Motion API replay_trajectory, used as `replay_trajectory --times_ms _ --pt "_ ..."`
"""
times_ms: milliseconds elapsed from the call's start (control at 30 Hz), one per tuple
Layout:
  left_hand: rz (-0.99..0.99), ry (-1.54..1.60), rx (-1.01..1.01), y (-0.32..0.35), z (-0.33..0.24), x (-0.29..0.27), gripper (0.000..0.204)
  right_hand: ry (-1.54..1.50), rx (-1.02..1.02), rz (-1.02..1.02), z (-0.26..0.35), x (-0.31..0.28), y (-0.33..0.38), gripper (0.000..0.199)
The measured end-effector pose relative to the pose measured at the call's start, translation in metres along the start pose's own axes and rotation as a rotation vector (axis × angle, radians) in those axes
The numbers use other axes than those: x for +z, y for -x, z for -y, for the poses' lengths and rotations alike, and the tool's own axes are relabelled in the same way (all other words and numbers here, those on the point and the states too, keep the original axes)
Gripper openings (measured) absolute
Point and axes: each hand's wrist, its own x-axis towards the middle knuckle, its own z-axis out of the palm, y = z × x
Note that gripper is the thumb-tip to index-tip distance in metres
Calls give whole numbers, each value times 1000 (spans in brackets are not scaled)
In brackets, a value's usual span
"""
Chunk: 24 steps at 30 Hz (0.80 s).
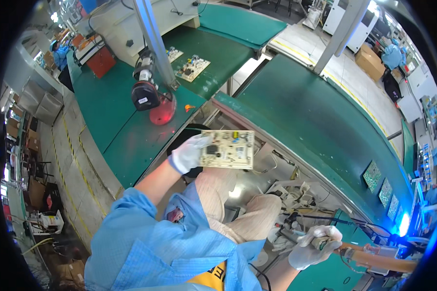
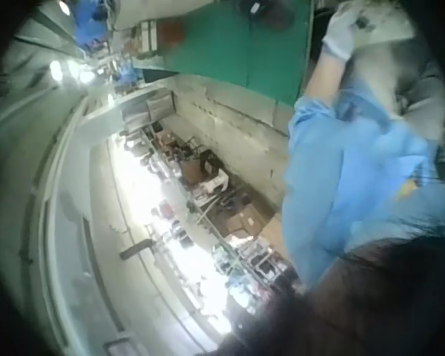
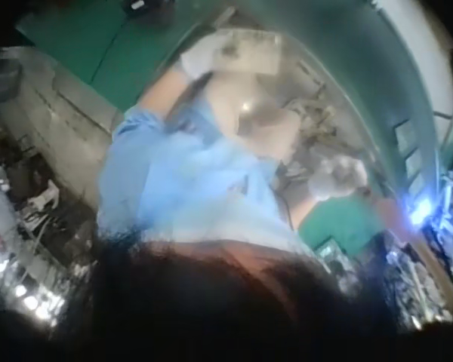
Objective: Manually assembling electronic circuit boards on a production line by fastening components with an electric screwdriver.
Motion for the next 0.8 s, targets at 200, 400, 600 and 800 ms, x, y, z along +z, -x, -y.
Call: replay_trajectory --times_ms 200,400,600,800 --pt "-187 -128 256 93 -32 -39 59 -193 120 -95 1 27 3 36" --pt "-397 -9 471 125 -52 -75 44 -130 118 187 -6 23 -3 34" --pt "-299 -3 489 138 -73 -85 40 -81 79 52 -4 42 4 35" --pt "-408 -67 538 149 -86 -81 37 32 64 2 2 49 7 41"
